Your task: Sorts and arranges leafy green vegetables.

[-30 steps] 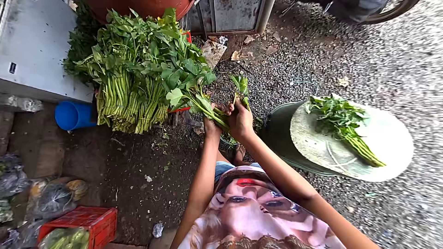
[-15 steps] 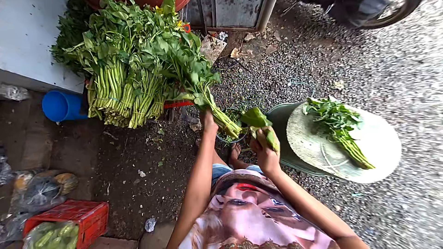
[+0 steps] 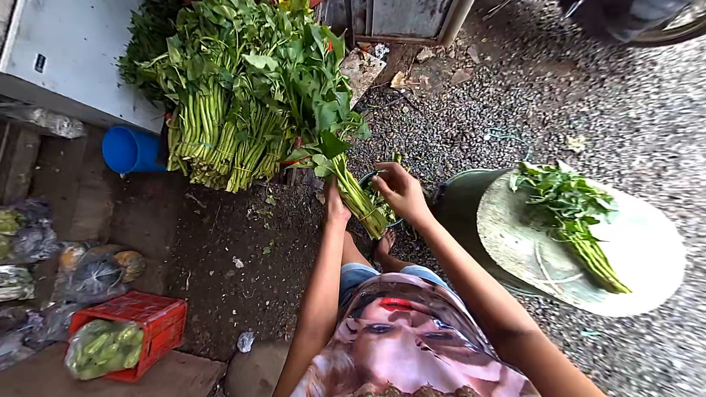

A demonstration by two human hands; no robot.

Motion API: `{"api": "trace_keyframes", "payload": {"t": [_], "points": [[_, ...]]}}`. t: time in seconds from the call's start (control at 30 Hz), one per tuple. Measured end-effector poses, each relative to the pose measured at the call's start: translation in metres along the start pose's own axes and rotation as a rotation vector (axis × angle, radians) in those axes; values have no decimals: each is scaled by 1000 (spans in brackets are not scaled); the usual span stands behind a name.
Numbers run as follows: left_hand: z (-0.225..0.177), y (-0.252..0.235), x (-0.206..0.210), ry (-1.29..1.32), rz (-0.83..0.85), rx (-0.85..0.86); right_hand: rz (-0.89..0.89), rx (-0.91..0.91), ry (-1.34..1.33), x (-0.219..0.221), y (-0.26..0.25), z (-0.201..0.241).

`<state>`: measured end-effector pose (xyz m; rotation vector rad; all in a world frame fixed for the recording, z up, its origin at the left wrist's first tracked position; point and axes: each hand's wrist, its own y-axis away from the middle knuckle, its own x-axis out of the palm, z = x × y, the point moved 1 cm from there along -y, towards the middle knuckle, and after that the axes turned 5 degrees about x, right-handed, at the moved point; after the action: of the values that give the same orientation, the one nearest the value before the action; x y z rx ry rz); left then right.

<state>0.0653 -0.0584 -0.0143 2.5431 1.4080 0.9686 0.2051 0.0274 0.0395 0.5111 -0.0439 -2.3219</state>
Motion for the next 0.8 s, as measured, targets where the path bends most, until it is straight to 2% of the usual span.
{"api": "trace_keyframes", "payload": {"t": [0.1, 0.17, 0.27, 0.33, 0.4, 0.47, 0.63, 0.73, 0.8], "points": [[-3, 6, 7, -66, 5, 24, 91, -49, -147, 17, -6, 39], [-6, 9, 9, -88, 45, 32, 78, -14, -310, 30, -16, 36], [-9, 9, 9, -7, 120, 39, 35, 129, -723, 34, -8, 35], [-9, 9, 9, 114, 121, 7, -72, 253, -1069, 34, -4, 34], [-3, 2, 8, 252, 126, -25, -191, 343, -1238, 35, -1, 30], [1, 1, 8, 284, 163, -20, -247, 357, -1215, 36, 5, 28], [4, -14, 1, 219, 132, -2, -127, 99, -690, 19, 44, 25], [2, -13, 6, 165, 95, -21, -55, 124, -561, 15, 66, 19], [5, -10, 8, 116, 58, -24, -101, 102, -513, 9, 80, 29]]}}
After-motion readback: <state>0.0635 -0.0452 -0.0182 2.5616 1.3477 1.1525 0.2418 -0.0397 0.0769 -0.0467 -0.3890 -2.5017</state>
